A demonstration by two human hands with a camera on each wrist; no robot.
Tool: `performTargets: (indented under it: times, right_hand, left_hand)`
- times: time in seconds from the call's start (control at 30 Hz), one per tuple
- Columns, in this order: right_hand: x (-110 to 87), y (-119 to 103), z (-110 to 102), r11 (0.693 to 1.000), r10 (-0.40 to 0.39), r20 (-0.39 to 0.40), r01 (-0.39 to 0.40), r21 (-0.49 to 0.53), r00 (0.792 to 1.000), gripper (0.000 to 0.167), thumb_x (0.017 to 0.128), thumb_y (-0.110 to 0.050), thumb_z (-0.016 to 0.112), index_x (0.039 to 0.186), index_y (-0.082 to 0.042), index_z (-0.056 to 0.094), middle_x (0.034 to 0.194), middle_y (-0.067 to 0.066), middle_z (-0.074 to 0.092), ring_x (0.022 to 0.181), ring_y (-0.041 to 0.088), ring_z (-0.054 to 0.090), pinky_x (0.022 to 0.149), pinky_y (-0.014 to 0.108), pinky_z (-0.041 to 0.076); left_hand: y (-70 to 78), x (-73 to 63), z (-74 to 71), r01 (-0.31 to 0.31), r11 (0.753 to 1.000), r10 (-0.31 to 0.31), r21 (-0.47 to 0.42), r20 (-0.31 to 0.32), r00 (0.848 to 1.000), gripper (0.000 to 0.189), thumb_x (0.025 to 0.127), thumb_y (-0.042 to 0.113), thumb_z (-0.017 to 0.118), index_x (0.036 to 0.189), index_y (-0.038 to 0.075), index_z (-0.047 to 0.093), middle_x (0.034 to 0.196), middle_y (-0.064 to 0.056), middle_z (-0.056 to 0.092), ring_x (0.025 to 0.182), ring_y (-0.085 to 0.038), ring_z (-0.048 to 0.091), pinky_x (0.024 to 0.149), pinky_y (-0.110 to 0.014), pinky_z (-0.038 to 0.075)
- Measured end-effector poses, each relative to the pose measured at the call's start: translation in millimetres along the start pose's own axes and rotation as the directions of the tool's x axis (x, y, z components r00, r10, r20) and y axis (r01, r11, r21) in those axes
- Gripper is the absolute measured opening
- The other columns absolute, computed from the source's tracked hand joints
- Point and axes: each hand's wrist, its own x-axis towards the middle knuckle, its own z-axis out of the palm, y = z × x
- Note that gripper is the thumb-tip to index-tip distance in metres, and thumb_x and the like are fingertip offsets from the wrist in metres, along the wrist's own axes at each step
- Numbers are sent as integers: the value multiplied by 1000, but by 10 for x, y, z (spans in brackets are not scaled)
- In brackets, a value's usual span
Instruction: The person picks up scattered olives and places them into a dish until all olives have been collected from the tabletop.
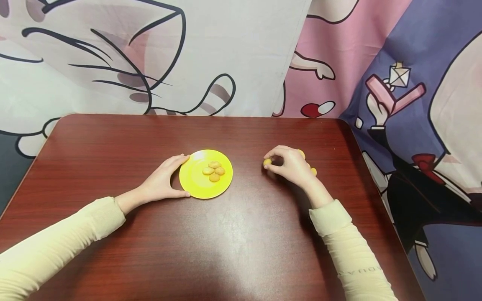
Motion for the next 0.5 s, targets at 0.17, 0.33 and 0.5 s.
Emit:
performTargets:
  times: [0.17,0.33,0.5]
  right_hand:
    - [101,-174,88,999,-38,28,37,37,999,23,85,-8,89,106,-7,80,100,4,78,95,21,72,94,44,58]
    - [197,-337,182,995,-55,70,49,83,996,24,86,-8,89,108,-8,80,103,4,78,98,21,72,95,45,60]
    - [275,-470,285,992,-73,94,63,107,993,25,87,-10,88,110,-8,80,105,5,78,100,23,72,97,45,61]
  left_hand:
    - [-1,-1,1,0,1000,0,1,-2,1000,116,76,41,96,166,6,33,171,-19,34,161,-39,28,127,-63,32]
    - [1,-2,2,2,1000,-2,2,2,1000,116,76,41,96,166,6,32,172,-19,33,161,-39,28,127,-63,32]
    - [3,-4,3,0,1000,0,2,0,1000,116,76,41,96,166,5,33,171,-19,33,161,-39,28,127,-63,33]
